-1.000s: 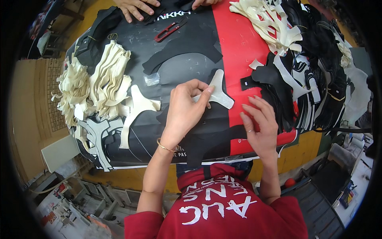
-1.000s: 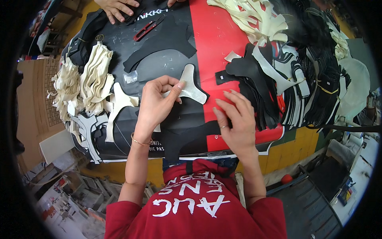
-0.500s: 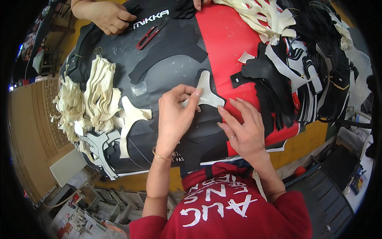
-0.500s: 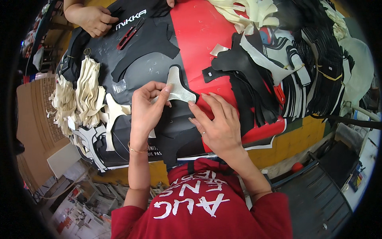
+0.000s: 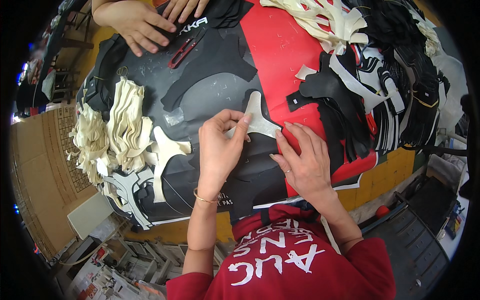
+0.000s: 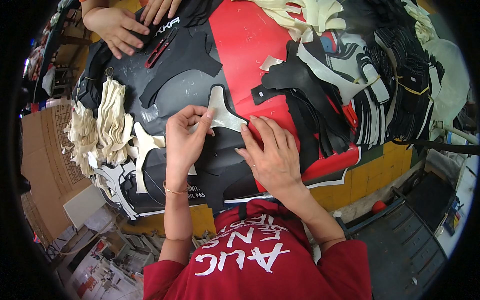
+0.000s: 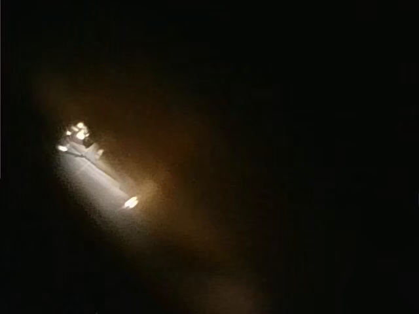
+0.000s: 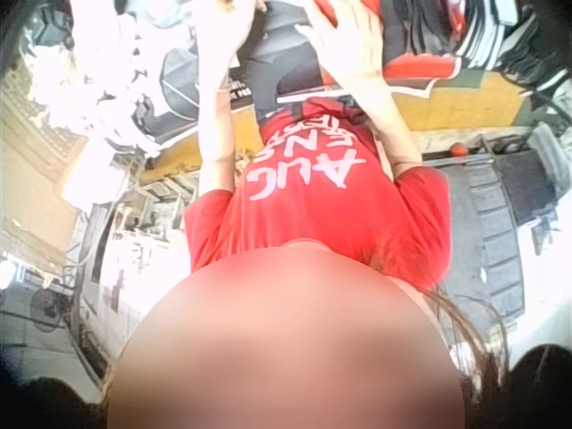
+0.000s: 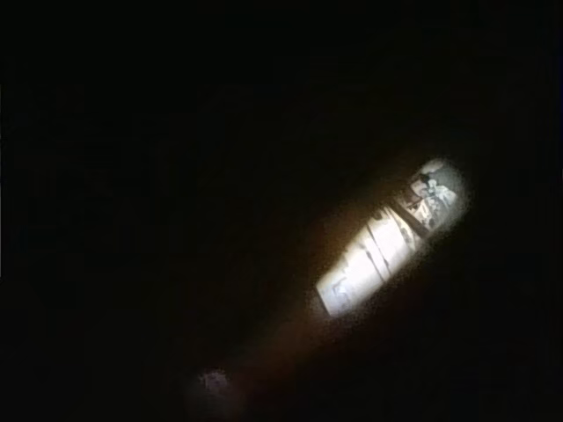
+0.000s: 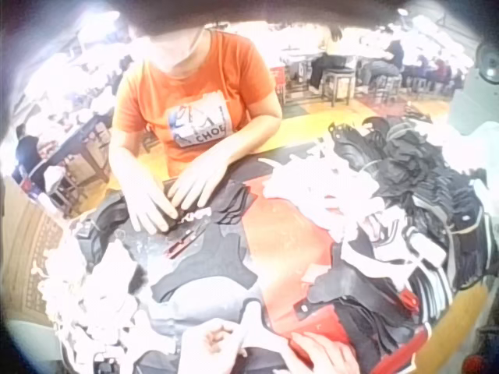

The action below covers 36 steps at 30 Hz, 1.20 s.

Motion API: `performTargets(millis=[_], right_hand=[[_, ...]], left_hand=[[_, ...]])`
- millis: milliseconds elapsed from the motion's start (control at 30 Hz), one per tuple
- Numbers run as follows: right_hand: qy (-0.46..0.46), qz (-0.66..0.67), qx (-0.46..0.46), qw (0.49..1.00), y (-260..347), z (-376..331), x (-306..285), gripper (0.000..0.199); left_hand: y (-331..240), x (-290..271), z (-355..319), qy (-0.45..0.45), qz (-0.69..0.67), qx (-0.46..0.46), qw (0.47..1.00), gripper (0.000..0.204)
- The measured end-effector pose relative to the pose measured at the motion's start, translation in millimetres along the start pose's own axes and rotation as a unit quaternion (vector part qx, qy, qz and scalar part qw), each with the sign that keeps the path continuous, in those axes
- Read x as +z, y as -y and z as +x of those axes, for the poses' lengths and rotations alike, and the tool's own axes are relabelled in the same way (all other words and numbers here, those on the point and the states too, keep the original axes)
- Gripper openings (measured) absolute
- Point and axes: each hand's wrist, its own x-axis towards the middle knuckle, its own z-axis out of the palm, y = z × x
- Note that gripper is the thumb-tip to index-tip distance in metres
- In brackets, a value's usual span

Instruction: The person repeatedly picks up white and black shoe parts from a table, aligns them, and presses them together by hand. The person handles the parts one at a time, occasionally adjusting their position before pressing them together.

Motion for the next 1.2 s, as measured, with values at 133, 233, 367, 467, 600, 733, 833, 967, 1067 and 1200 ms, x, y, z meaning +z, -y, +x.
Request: performTargets(millis=[133,233,367,467,600,733,833,967,1067,1200], right_hand=[[0.001,-0.008,0.001,1.0,1.9,0.4,-0.2,0.044],[0.005,-0.014,-0.001,1.0,3.3,2.2,-1.3,0.043],[0.002,-0.036,-0.017,0.999,2.7,5.5,-2.4,0.043],[-0.002,-0.029,-0.02,0.999,2.0,6.0,-2.2,0.042],[-0.005,-0.034,-0.02,0.999,1.9,5.0,-0.9,0.043],[-0.004,-0.037,-0.02,0.999,1.6,4.1,-0.7,0.043],[-0.003,-0.036,-0.02,0.999,1.4,4.0,-0.5,0.044],[-0.006,-0.034,-0.02,0.999,2.6,5.9,-1.4,0.044],[0.015,-0.043,-0.016,0.999,5.6,8.8,-7.7,0.046],[0.029,-0.001,-0.03,0.999,13.0,19.7,-16.1,0.064]], left_hand=[[0.9,0.7,0.6,0.0,0.013,0.002,1.0,0.024],[1.7,3.4,-0.6,-0.028,0.007,0.01,1.0,0.024],[3.1,5.4,-0.9,-0.06,0.025,0.025,0.998,0.023],[4.0,6.3,-0.1,-0.068,0.034,0.018,0.997,0.022],[3.1,7.7,0.2,-0.077,0.038,0.021,0.996,0.021],[0.5,8.6,0.1,-0.083,0.051,0.015,0.995,0.02],[-1.3,8.8,0.4,-0.083,0.044,0.004,0.996,0.019],[-4.0,10.2,0.1,-0.093,0.063,0.0,0.994,0.02],[-5.7,11.4,0.3,-0.098,0.077,0.0,0.992,0.021],[-4.7,12.8,-0.2,-0.112,0.087,0.004,0.99,0.023]])
